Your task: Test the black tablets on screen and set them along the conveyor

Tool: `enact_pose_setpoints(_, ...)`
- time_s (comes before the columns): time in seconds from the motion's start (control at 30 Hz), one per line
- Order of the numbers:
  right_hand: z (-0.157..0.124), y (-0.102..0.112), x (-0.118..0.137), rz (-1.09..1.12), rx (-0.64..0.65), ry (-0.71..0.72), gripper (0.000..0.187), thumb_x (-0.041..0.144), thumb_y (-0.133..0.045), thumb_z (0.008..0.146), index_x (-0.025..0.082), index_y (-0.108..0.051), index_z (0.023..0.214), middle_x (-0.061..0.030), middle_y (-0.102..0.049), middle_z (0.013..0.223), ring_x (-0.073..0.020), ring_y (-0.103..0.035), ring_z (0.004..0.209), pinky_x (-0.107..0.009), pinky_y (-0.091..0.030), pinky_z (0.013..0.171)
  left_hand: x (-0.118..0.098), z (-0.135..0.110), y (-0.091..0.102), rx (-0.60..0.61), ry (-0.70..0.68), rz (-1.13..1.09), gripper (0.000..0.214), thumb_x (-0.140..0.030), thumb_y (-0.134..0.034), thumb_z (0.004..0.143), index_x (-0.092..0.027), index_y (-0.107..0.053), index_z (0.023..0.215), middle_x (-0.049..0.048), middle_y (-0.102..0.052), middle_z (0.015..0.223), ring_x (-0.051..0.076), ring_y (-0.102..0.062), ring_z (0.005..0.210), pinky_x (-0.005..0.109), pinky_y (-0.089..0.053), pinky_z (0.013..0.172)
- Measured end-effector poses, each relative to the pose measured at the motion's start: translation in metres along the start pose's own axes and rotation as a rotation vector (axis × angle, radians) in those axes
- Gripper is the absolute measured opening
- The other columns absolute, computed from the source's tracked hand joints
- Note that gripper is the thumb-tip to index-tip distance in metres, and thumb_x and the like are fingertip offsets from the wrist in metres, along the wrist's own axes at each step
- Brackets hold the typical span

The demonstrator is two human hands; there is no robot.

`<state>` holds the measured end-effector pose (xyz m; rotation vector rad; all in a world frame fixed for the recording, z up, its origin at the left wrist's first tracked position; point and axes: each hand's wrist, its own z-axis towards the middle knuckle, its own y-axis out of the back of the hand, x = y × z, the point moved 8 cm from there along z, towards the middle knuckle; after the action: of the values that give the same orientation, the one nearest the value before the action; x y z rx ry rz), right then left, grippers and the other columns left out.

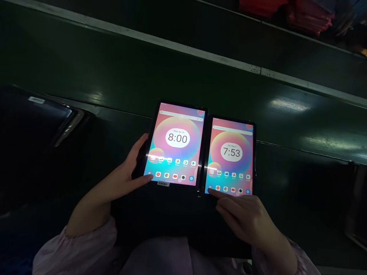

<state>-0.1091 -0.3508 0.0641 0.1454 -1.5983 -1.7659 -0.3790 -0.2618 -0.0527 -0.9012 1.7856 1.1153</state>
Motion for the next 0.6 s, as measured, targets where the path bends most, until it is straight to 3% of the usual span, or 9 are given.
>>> enact_pose_setpoints(0.2,-0.0005,0.0047,-0.0009,0.016,-0.049,-0.013,0.048,0.024,-0.042,0.118,0.019,-0.064,0.075,-0.0043,-0.087,0.092,-0.0074,-0.066,0.044,-0.026,-0.045,0.041,0.0064,0.0042,0.0035,-0.015,0.04,-0.087,0.115,-0.062,-0.081,0.082,-0.02,-0.023,0.172,0.0162,-0.007,0.187,0.044,-0.014,0.17,0.058,-0.04,0.127)
enact_pose_setpoints(0.47,0.0001,0.0078,-0.0024,0.029,-0.073,-0.009,0.048,0.021,-0.043,0.117,0.019,-0.063,0.073,-0.0038,-0.086,0.084,-0.0082,-0.071,0.048,-0.024,-0.046,0.041,0.0069,0.005,0.0011,0.047,0.006,-0.134,0.117,-0.062,-0.08,0.085,-0.026,-0.015,0.174,0.0142,-0.013,0.186,0.042,-0.02,0.169,0.059,-0.04,0.128)
enact_pose_setpoints(0.6,0.0019,0.0072,-0.0035,0.031,-0.071,-0.006,0.045,0.021,-0.044,0.117,0.019,-0.064,0.077,-0.0045,-0.087,0.09,-0.0086,-0.073,0.051,-0.023,-0.048,0.043,0.0074,0.0048,0.0005,0.062,-0.002,-0.112,0.117,-0.061,-0.08,0.086,-0.027,-0.013,0.175,0.0122,-0.01,0.187,0.041,-0.013,0.17,0.058,-0.035,0.131)
